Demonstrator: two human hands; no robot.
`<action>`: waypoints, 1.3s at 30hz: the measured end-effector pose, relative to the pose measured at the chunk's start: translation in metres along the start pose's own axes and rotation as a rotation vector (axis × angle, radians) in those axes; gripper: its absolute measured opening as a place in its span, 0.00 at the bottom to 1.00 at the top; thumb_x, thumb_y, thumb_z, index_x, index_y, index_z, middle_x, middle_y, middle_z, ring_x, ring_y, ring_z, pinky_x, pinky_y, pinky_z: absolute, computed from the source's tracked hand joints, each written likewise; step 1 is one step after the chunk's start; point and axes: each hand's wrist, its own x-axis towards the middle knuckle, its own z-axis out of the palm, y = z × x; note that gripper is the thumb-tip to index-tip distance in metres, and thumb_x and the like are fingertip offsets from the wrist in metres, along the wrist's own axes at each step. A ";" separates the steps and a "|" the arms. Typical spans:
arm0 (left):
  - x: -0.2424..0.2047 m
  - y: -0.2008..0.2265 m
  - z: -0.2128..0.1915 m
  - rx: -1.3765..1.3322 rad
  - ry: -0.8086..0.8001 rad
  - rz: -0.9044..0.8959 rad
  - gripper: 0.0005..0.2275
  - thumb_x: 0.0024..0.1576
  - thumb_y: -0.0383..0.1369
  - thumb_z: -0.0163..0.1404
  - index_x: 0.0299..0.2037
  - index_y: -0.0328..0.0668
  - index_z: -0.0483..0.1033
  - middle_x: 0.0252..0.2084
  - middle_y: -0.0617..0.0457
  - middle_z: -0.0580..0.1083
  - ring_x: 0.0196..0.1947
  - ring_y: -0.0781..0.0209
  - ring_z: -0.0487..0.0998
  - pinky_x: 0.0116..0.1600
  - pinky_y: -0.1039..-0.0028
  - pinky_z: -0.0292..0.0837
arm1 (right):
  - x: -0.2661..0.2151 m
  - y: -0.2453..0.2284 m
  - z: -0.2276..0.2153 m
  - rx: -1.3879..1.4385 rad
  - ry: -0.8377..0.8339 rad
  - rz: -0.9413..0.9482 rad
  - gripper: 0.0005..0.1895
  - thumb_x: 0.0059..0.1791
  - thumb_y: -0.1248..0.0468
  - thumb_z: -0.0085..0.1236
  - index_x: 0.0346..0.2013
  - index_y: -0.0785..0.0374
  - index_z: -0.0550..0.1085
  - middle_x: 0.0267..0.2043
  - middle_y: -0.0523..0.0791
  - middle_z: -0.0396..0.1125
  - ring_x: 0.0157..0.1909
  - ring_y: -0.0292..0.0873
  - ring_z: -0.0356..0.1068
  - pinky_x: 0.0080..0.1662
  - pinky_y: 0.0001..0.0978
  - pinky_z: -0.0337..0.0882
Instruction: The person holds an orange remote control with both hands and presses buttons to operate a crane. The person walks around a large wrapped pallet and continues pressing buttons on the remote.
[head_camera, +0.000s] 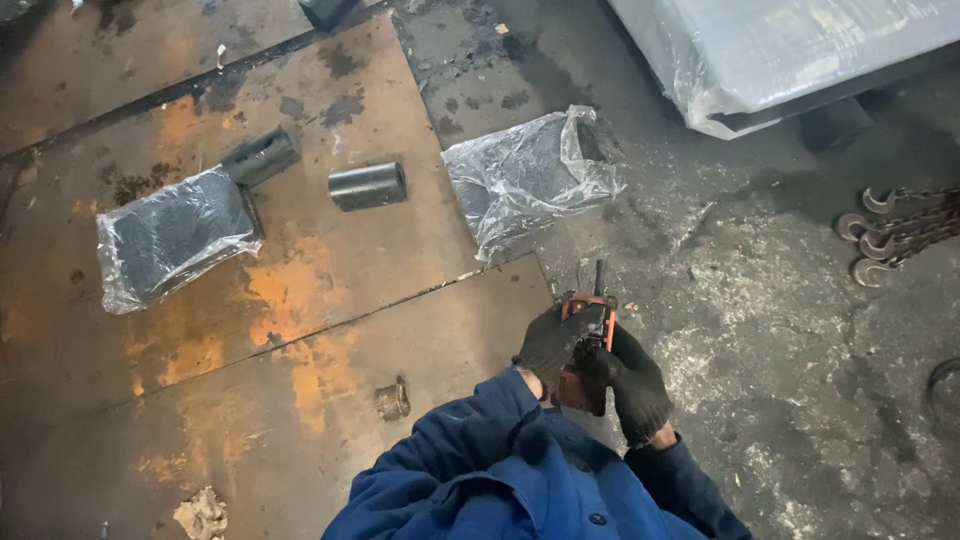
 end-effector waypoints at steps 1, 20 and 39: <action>0.000 0.000 0.000 -0.061 0.003 -0.013 0.18 0.57 0.47 0.55 0.48 0.44 0.83 0.40 0.51 0.82 0.40 0.62 0.82 0.46 0.71 0.76 | -0.003 -0.005 0.003 0.030 -0.012 0.007 0.30 0.48 0.65 0.59 0.65 0.66 0.69 0.56 0.50 0.74 0.54 0.44 0.75 0.55 0.36 0.73; -0.005 0.009 0.003 -0.106 0.042 -0.020 0.13 0.58 0.39 0.54 0.47 0.42 0.82 0.38 0.55 0.81 0.37 0.66 0.81 0.42 0.75 0.77 | -0.003 -0.007 0.005 0.066 -0.063 0.024 0.29 0.49 0.65 0.57 0.65 0.66 0.69 0.54 0.50 0.75 0.52 0.44 0.75 0.54 0.36 0.73; -0.010 0.013 0.003 -0.307 0.030 -0.011 0.13 0.57 0.38 0.58 0.47 0.40 0.82 0.40 0.55 0.81 0.38 0.67 0.80 0.43 0.75 0.76 | -0.006 -0.007 0.003 0.055 -0.039 0.010 0.30 0.49 0.64 0.57 0.66 0.66 0.68 0.57 0.50 0.74 0.55 0.44 0.74 0.55 0.36 0.73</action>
